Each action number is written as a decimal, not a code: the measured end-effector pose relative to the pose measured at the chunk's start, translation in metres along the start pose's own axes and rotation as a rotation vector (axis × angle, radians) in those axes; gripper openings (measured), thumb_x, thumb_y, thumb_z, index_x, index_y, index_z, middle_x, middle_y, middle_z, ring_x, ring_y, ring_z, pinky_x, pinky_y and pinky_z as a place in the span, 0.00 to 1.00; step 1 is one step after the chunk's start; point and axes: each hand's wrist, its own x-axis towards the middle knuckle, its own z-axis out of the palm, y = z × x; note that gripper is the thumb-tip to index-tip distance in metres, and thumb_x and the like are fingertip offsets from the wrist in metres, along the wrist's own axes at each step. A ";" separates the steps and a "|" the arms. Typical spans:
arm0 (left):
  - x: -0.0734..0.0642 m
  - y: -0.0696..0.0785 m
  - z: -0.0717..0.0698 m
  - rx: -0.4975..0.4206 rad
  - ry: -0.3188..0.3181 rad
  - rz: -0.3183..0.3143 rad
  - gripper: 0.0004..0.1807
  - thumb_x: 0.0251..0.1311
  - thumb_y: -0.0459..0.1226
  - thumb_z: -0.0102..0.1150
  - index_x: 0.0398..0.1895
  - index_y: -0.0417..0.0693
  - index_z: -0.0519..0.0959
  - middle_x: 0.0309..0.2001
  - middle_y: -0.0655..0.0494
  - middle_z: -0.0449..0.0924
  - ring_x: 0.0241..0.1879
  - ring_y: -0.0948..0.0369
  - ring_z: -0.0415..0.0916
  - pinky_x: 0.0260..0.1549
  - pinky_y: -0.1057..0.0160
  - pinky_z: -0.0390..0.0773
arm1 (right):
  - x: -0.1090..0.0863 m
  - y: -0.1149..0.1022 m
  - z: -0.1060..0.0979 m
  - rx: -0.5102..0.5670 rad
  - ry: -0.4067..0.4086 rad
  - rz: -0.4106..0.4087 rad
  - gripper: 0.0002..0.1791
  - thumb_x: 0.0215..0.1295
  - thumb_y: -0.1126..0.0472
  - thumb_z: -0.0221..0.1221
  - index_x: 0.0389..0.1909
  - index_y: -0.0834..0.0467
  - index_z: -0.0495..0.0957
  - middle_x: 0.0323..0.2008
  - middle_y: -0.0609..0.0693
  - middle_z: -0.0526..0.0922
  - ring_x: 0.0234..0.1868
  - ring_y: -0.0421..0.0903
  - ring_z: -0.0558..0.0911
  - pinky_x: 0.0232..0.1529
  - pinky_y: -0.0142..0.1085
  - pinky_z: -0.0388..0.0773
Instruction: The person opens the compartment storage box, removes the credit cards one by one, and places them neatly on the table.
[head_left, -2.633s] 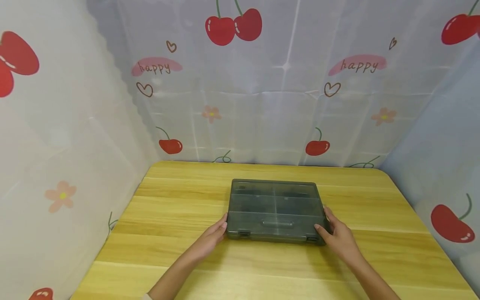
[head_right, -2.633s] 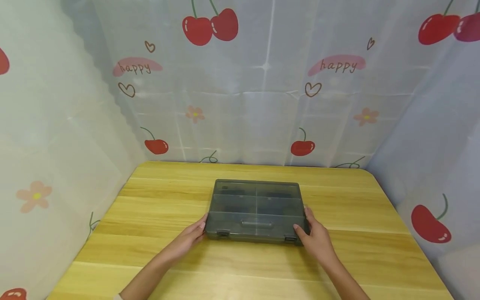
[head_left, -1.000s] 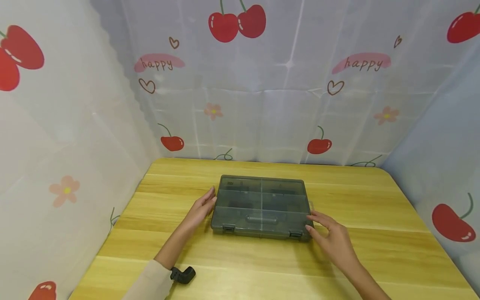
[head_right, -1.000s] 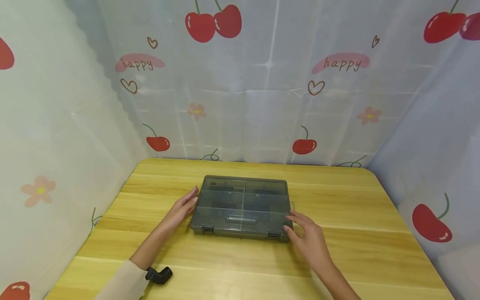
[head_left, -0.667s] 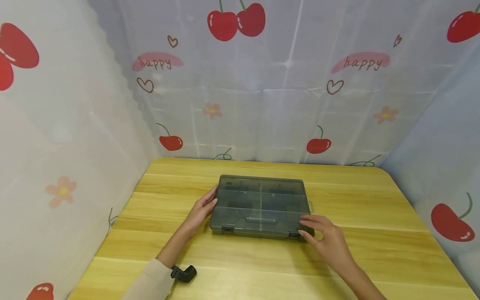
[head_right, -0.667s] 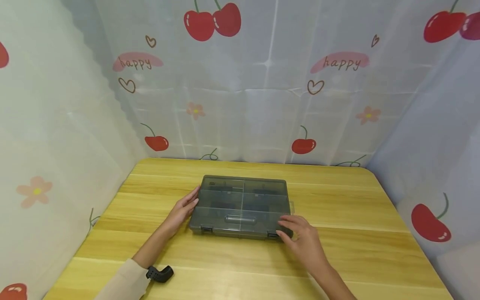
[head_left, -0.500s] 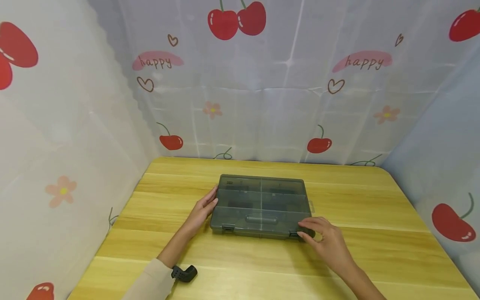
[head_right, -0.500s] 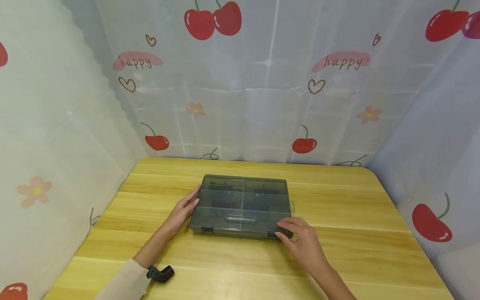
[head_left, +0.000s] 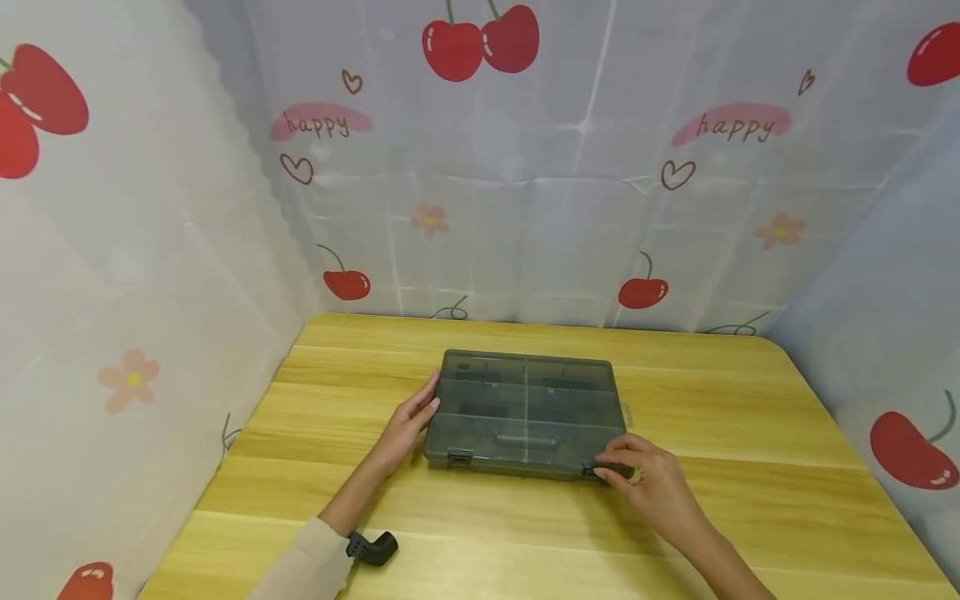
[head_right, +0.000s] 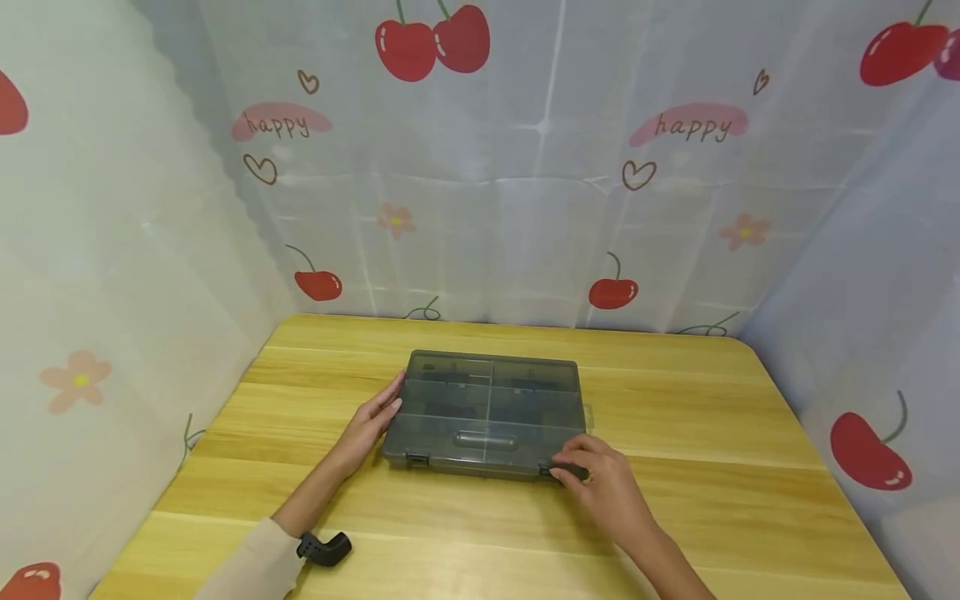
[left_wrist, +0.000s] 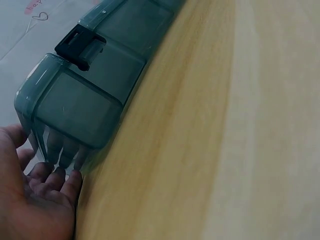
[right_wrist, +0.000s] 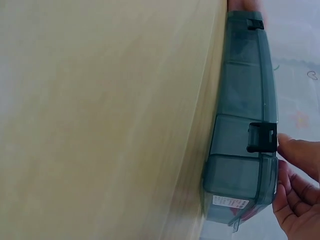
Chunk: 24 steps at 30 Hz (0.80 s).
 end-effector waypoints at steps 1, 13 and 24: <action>0.000 0.000 0.000 0.001 -0.002 0.004 0.32 0.78 0.49 0.47 0.81 0.62 0.54 0.80 0.66 0.46 0.79 0.58 0.45 0.74 0.48 0.56 | 0.000 0.000 0.000 0.003 -0.009 0.001 0.15 0.43 0.71 0.78 0.32 0.53 0.90 0.37 0.39 0.81 0.34 0.38 0.81 0.25 0.28 0.78; 0.001 0.002 0.007 0.030 0.076 0.040 0.31 0.78 0.48 0.50 0.80 0.61 0.59 0.79 0.65 0.52 0.78 0.58 0.49 0.74 0.53 0.56 | 0.006 0.002 0.000 0.017 -0.047 -0.049 0.19 0.40 0.74 0.78 0.26 0.49 0.87 0.36 0.39 0.79 0.33 0.35 0.78 0.27 0.28 0.79; 0.001 0.001 0.008 0.043 0.088 0.057 0.31 0.77 0.49 0.50 0.80 0.57 0.59 0.79 0.64 0.53 0.79 0.60 0.47 0.75 0.52 0.55 | 0.005 0.003 0.000 0.083 -0.064 0.027 0.18 0.44 0.74 0.77 0.26 0.47 0.88 0.36 0.39 0.79 0.35 0.36 0.78 0.28 0.28 0.79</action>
